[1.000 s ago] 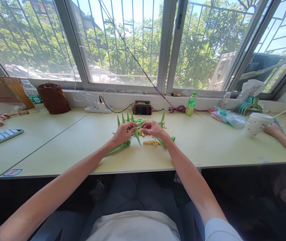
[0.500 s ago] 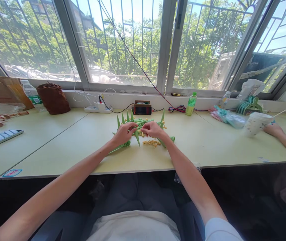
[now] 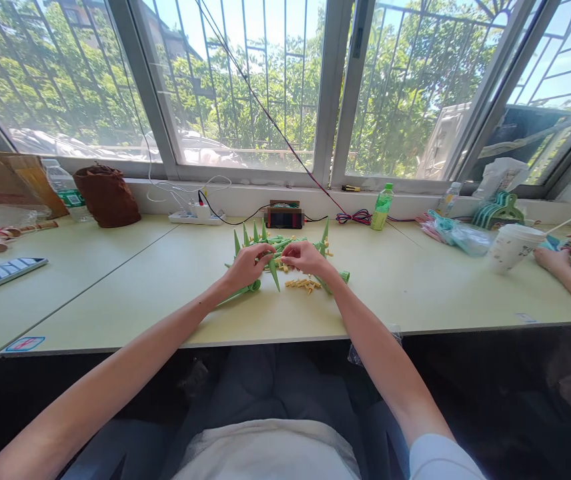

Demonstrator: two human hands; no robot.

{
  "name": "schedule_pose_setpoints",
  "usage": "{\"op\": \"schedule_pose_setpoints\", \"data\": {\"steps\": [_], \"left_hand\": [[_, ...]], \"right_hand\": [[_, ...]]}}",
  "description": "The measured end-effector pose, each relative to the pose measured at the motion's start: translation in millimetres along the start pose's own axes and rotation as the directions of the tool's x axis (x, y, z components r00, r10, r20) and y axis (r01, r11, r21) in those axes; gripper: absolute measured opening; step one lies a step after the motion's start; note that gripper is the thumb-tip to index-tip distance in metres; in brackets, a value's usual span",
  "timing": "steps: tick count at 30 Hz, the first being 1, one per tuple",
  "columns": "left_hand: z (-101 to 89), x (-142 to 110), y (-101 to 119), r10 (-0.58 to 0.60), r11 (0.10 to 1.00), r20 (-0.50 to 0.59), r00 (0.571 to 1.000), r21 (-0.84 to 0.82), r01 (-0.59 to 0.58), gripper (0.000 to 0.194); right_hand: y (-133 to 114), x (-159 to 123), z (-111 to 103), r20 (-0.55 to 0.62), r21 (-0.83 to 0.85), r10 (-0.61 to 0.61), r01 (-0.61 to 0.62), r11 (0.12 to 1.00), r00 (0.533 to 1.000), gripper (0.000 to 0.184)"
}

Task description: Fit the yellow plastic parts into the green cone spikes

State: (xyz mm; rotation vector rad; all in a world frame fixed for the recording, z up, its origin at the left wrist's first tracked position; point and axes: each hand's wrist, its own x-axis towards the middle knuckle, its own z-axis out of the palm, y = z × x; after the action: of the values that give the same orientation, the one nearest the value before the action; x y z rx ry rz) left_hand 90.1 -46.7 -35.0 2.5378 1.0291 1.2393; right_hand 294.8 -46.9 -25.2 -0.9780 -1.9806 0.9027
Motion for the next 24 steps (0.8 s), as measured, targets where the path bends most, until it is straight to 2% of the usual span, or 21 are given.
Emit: {"op": "schedule_pose_setpoints", "data": {"steps": [15, 24], "left_hand": [[0.7, -1.3, 0.5, 0.018, 1.000, 0.003, 1.000, -0.010, -0.018, 0.019], [0.4, -1.0, 1.5, 0.012, 1.000, -0.001, 1.000, -0.007, -0.012, 0.018]], "right_hand": [[-0.1, -0.8, 1.6, 0.023, -0.093, 0.005, -0.003, 0.996, 1.000, 0.043], [-0.4, 0.7, 2.1, 0.014, -0.007, -0.003, 0.004, 1.000, 1.000, 0.037]]}}
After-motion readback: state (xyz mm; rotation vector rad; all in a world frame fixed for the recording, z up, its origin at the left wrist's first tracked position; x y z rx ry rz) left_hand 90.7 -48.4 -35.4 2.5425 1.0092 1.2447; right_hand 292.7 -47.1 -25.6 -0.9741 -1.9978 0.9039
